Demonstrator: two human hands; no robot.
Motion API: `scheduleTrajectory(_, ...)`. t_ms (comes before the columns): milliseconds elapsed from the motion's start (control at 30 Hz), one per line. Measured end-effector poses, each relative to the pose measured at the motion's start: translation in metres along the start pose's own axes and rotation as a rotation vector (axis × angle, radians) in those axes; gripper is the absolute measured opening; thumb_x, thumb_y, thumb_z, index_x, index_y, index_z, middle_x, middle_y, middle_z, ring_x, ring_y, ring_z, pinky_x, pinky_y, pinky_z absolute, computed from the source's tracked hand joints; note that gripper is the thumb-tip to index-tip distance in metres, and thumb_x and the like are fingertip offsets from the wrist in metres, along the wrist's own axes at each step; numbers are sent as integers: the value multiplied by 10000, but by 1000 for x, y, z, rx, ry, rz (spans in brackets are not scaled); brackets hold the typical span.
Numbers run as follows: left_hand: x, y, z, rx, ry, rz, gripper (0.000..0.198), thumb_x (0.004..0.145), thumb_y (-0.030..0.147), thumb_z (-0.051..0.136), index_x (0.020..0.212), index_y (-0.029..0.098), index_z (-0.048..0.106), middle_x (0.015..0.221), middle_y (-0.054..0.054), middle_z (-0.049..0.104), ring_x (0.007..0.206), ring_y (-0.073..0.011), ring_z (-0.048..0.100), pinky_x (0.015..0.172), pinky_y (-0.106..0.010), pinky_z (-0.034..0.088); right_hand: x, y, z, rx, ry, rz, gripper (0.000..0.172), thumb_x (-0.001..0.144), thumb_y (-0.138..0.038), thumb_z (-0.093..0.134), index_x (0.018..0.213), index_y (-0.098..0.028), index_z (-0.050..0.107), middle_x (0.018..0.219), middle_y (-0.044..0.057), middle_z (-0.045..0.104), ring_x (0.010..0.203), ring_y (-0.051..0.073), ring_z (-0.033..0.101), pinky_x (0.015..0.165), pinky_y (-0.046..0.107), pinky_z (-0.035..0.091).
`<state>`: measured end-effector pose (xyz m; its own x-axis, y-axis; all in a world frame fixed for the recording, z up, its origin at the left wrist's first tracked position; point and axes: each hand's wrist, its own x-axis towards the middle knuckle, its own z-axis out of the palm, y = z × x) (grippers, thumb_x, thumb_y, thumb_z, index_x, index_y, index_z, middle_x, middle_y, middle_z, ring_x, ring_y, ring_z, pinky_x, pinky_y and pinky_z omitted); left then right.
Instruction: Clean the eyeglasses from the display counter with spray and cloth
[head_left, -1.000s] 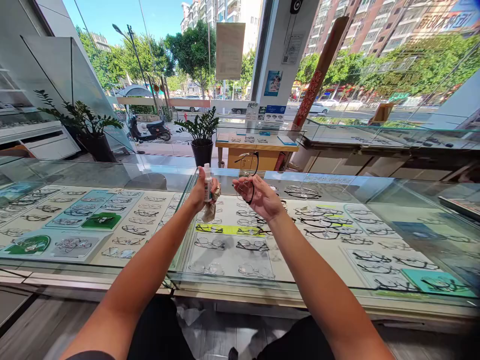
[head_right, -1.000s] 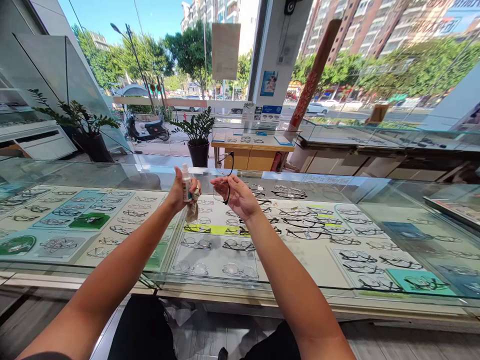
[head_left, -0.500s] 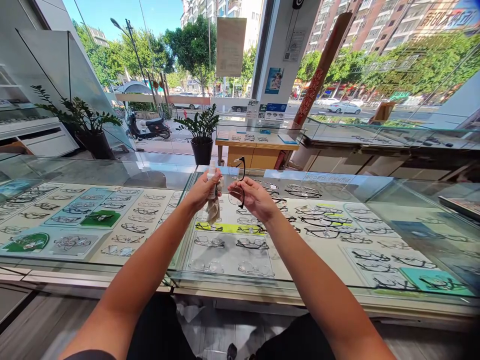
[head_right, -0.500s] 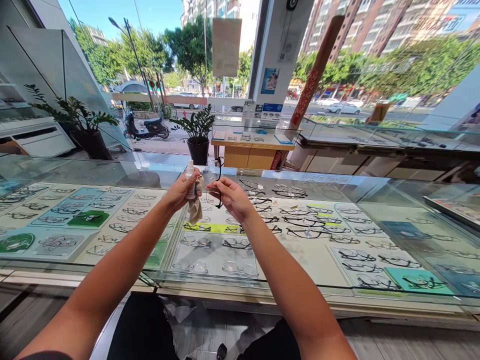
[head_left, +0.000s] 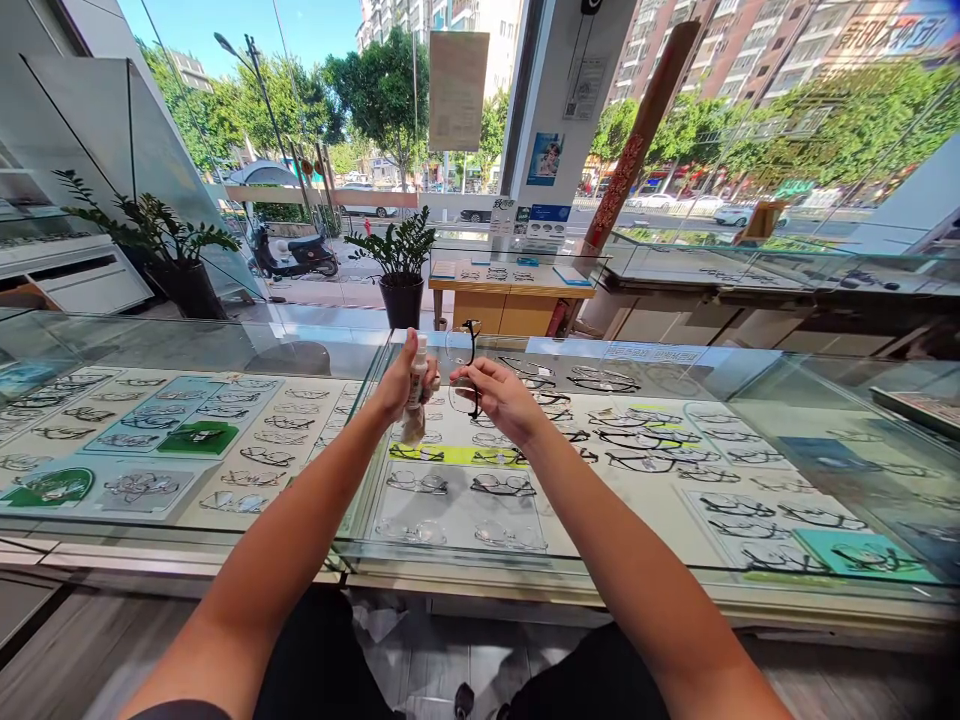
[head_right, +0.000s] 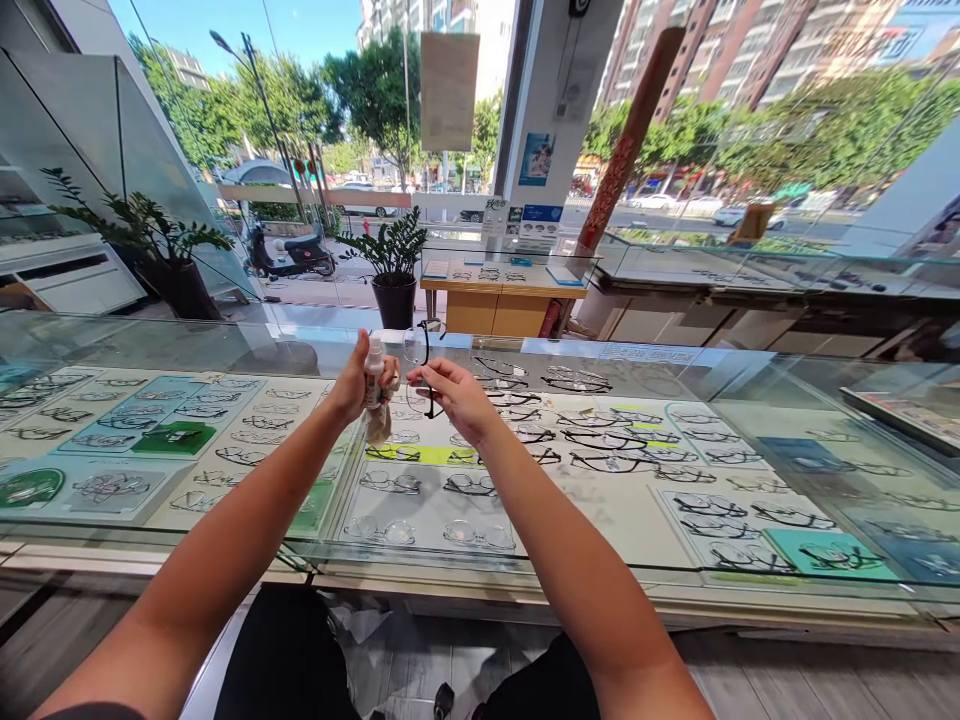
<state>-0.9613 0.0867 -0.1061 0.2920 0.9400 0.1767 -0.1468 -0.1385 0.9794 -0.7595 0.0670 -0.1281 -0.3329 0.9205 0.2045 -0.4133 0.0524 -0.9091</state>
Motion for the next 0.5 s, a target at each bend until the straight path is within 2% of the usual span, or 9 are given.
scheduleTrajectory(100, 2, 0, -1, 4, 14, 14, 962, 755, 1152, 416, 477, 231, 443, 539, -25, 413, 439, -115, 417, 442, -308, 325, 0, 3, 2, -17, 10, 10, 445, 752, -568, 1021, 868, -243, 740, 1035, 29, 844, 997, 180, 749, 933, 326, 566)
scheduleTrajectory(200, 3, -1, -2, 44, 8, 72, 915, 807, 1084, 483, 471, 233, 467, 537, -33, 429, 467, -125, 429, 483, -316, 362, -1, 4, 4, -30, 9, 19, 456, 743, -587, 1020, 874, -243, 752, 1028, 29, 842, 995, 180, 745, 936, 327, 562)
scheduleTrajectory(333, 2, -2, -4, 94, -3, 98, 858, 895, 983, 452, 472, 237, 474, 523, -30, 418, 487, -133, 416, 529, -327, 373, -2, 3, 6, -30, 7, 30, 455, 733, -589, 1022, 872, -243, 762, 1030, 37, 841, 993, 186, 734, 946, 339, 553)
scheduleTrajectory(500, 0, -5, -2, 424, 19, 148, 848, 918, 931, 479, 455, 220, 498, 488, -43, 469, 509, -138, 435, 579, -331, 346, -5, 2, 11, -38, -7, 52, 463, 721, -602, 1027, 861, -240, 775, 1026, 22, 823, 986, 174, 712, 953, 330, 536)
